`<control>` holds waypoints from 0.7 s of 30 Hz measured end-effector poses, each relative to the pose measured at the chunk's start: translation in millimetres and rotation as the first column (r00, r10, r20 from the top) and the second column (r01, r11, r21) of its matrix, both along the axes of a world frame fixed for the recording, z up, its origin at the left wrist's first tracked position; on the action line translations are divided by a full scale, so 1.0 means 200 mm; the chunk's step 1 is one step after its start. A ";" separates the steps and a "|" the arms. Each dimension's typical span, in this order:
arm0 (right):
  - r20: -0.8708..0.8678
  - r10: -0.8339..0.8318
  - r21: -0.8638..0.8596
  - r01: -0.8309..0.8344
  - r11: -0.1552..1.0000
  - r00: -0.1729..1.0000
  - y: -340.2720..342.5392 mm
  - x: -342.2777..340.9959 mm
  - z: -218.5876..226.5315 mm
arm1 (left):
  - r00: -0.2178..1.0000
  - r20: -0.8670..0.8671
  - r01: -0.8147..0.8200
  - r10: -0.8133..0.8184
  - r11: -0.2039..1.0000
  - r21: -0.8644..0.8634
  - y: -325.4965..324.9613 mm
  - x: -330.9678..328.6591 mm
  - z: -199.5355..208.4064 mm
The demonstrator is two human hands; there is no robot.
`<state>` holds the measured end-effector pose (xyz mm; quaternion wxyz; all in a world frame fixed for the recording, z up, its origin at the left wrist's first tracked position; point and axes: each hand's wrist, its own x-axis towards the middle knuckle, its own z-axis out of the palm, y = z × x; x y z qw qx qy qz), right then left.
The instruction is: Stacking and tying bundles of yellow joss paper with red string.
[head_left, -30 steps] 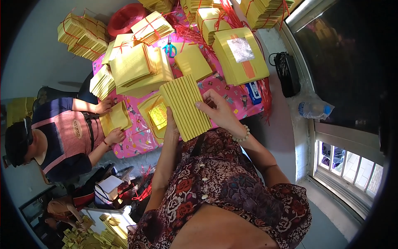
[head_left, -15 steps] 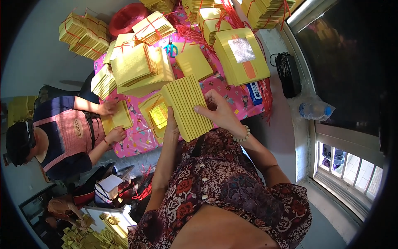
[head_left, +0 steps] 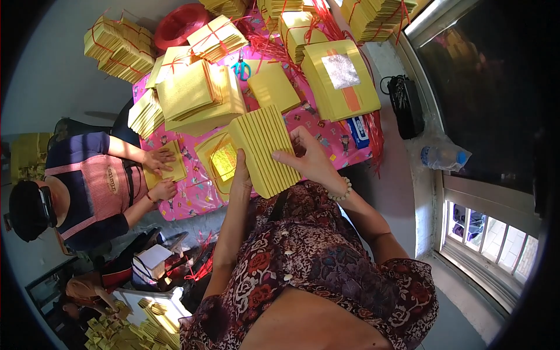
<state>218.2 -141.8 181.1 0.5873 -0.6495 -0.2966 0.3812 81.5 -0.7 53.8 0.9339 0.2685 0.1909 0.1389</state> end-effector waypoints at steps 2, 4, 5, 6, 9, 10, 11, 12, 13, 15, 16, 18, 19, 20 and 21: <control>0.101 0.011 -0.016 -0.010 1.000 0.995 -0.01 0.00 -0.01 | 1.000 -0.022 0.020 -0.020 0.999 0.031 0.01 0.00 0.01; 0.158 0.013 -0.032 -0.008 0.999 0.987 -0.01 0.00 0.00 | 1.000 -0.021 0.019 -0.018 0.999 0.044 0.01 0.01 0.01; 0.214 0.015 -0.047 -0.005 0.999 0.977 -0.01 0.01 0.00 | 1.000 -0.021 0.017 -0.016 0.998 0.058 0.01 0.01 0.01; 0.215 0.016 -0.047 -0.006 0.999 0.976 0.00 0.01 -0.03 | 1.000 -0.020 0.017 -0.015 0.998 0.059 0.01 0.01 0.00; 0.213 -0.092 0.044 0.084 0.995 0.973 0.01 0.00 -0.09 | 0.999 -0.016 0.039 -0.038 0.998 0.057 0.01 0.02 0.02; 0.174 -0.089 0.045 0.082 0.996 0.981 0.01 0.00 -0.08 | 0.999 -0.017 0.031 -0.030 0.998 0.058 0.01 0.02 0.01; 0.134 -0.085 0.045 0.080 0.996 0.987 0.01 0.00 -0.08 | 1.000 -0.019 0.023 -0.022 0.998 0.059 0.01 0.01 0.01; 0.134 -0.084 0.045 0.078 0.996 0.987 0.01 0.00 -0.08 | 1.000 -0.019 0.021 -0.020 0.998 0.058 0.01 0.01 0.00; 0.165 -0.086 0.034 0.082 0.996 0.983 0.01 0.00 -0.09 | 0.999 -0.015 0.031 -0.030 0.998 0.056 0.01 0.01 0.00; 0.195 -0.090 0.022 0.087 0.996 0.977 0.01 0.01 -0.08 | 0.999 -0.010 0.041 -0.041 0.998 0.053 0.01 0.02 0.01; 0.172 -0.081 0.010 0.080 0.997 0.982 0.01 0.01 -0.07 | 0.999 -0.014 0.038 -0.037 0.998 0.053 0.02 0.01 0.00; 0.149 -0.071 -0.002 0.073 0.997 0.986 0.01 0.01 -0.05 | 0.999 -0.017 0.035 -0.034 0.998 0.053 0.02 0.02 -0.01; 0.189 -0.056 -0.020 0.061 0.998 0.980 0.01 0.01 -0.04 | 0.999 0.015 0.029 -0.029 0.999 0.030 0.03 0.01 -0.02; 0.228 -0.040 -0.039 0.050 0.998 0.973 0.01 0.00 -0.03 | 0.999 0.047 0.024 -0.024 1.000 0.008 0.04 0.01 -0.04; 0.229 -0.037 -0.039 0.047 0.998 0.973 0.01 0.00 -0.01 | 0.999 0.048 0.021 -0.021 1.000 0.008 0.04 0.01 -0.05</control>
